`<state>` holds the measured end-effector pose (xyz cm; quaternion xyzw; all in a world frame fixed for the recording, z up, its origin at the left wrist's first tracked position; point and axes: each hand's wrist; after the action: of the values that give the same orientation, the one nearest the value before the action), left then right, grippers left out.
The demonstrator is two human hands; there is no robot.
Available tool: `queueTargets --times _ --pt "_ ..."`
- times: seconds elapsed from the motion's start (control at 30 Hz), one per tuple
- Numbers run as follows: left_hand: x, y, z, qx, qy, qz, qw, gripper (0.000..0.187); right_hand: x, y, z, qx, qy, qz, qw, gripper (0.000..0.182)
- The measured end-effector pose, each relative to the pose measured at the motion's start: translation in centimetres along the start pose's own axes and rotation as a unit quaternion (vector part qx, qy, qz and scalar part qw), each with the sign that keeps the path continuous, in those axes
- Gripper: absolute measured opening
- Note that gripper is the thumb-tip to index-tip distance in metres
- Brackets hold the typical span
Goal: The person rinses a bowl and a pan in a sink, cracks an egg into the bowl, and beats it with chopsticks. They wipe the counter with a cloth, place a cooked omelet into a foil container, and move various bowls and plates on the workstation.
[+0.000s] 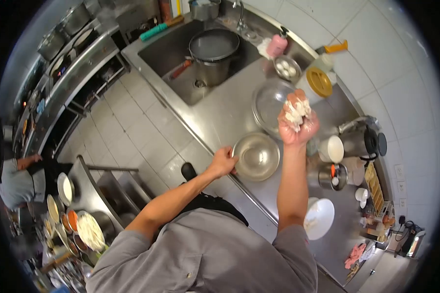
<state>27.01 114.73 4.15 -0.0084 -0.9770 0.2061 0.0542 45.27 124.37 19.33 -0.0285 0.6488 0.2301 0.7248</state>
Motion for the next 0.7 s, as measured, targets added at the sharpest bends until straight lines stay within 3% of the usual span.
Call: queueTargets --times 0.07,0.17,0.3,0.37,0.4,0.43,0.47,0.53,0.6,0.67,0.7 --pt "5.0 2.9 1.2 0.010 -0.004 -0.009 1.000 0.018 0.6 6.8 -0.4 0.005 -0.037 0.008 0.999 0.022" --pt "14.2 5.2 -2.5 0.030 -0.017 -0.030 0.999 0.017 3.8 16.0 -1.6 0.006 -0.074 0.009 0.997 0.022" --pt "24.3 11.0 -4.7 0.037 -0.047 -0.090 0.994 0.017 12.8 27.5 -3.4 0.049 -0.198 -0.179 0.962 0.011" --pt "28.7 14.2 -5.9 0.020 -0.068 -0.128 0.989 0.016 17.8 32.9 -5.0 0.005 -0.291 -0.242 0.925 0.015" --pt "30.8 15.8 -6.3 0.010 -0.076 -0.148 0.986 0.015 20.3 35.3 -5.9 -0.007 -0.373 -0.290 0.881 0.017" --pt "32.7 17.4 -6.6 0.001 -0.085 -0.168 0.982 0.015 23.2 37.6 -7.1 -0.018 -0.486 -0.350 0.801 0.022" --pt "34.5 18.8 -7.2 -0.002 -0.086 -0.179 0.980 0.014 27.0 39.5 -7.5 -0.029 -0.571 -0.345 0.744 0.026" --pt "37.7 21.6 -9.0 -0.007 -0.087 -0.200 0.976 0.012 35.0 42.9 -7.4 -0.026 -0.766 -0.330 0.550 0.026" --pt "40.3 24.1 -10.5 -0.009 -0.067 -0.221 0.973 0.013 39.0 44.4 -8.8 0.081 -0.888 -0.361 0.273 0.028" --pt "42.4 26.9 -11.9 -0.008 -0.062 -0.234 0.970 0.013 39.2 45.6 -11.3 -0.034 -0.959 -0.279 0.034 0.038" --pt "43.5 27.8 -12.2 -0.001 -0.064 -0.236 0.970 0.014 38.7 46.1 -11.6 -0.026 -0.977 -0.207 0.053 0.038"
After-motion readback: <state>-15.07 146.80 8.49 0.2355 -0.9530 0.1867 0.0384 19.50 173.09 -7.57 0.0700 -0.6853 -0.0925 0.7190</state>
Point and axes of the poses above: each hand's wrist, its own y-axis towards the middle knuckle, its own x-axis out of the back of the hand, z = x × y, and after that the axes turned 11 degrees about -z, right-handed
